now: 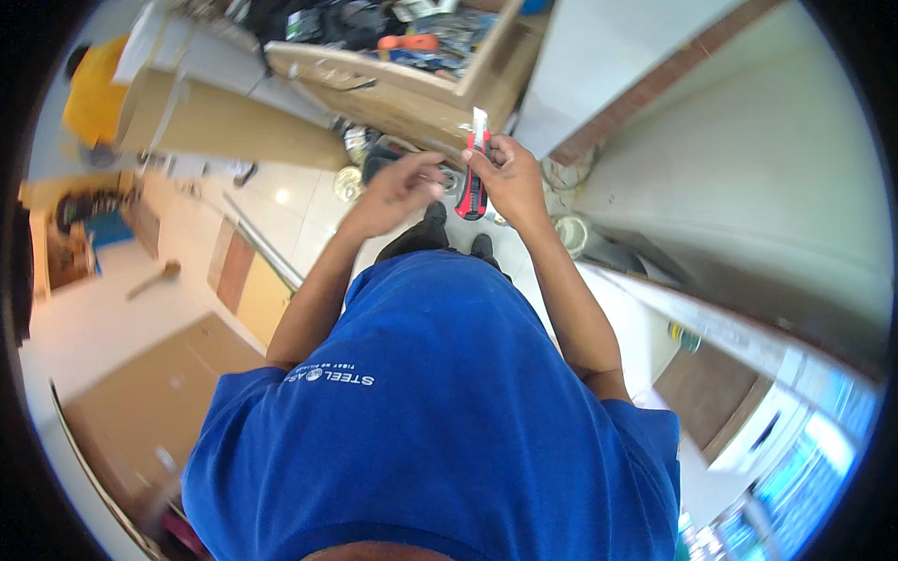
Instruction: The person measures a wooden board with a tape measure and marks it with a utility knife. They then retrieve pliers from a drawer and use them to adjust the utility knife blade before returning to mark the board again.
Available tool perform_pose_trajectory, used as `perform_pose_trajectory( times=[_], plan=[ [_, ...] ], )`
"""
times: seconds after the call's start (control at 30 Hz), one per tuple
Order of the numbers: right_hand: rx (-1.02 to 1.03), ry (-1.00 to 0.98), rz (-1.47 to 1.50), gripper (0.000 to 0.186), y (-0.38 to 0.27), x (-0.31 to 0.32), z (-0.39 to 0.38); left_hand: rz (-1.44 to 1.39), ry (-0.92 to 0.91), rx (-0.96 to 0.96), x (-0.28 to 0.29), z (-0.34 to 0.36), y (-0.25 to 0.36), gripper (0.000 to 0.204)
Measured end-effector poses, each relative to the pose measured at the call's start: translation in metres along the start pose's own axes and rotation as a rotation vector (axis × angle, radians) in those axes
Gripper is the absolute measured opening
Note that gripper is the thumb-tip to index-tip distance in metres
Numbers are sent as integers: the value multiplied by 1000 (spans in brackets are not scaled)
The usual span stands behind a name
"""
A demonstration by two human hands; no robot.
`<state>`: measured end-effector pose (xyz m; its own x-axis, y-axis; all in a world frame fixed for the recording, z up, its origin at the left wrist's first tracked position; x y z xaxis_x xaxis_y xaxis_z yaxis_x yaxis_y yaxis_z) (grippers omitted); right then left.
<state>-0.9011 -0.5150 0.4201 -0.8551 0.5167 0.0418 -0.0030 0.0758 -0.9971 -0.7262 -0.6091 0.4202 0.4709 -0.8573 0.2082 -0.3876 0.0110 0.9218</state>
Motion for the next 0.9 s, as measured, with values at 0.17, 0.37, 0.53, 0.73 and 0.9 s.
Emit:
perform_pose_trajectory(
  times=[0.17, 0.37, 0.53, 0.73, 0.9],
  plan=[
    [-81, -149, 185, 32, 9, -69, 6, 384, 408, -67, -16, -40, 20, 103],
    [-145, -569, 140, 45, 26, -180, -3, 245, 747, 249, 45, -112, -40, 73],
    [-236, -1108, -235, 50, 79, -243, -37, 120, 1095, 670, 88, -250, -165, 51],
    [-114, -1323, -592, 48, 172, -270, -43, -166, 1330, 1064, 101, -406, -352, 45],
    [0, -1315, -900, 53, 229, -272, -11, -402, 1265, 1128, 137, -438, -471, 45]
  ],
)
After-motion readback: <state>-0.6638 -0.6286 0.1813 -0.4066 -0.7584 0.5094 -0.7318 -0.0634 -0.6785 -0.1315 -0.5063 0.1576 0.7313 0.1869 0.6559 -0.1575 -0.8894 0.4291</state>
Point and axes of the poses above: each hand's wrist, its own z-axis towards the middle knuckle, its own x-axis out of the back of the hand, y = z × x, the point moved 8 cm from there along z, towards the middle knuckle, and after that the axes turned 9 degrees about x, right-handed, at the moved point
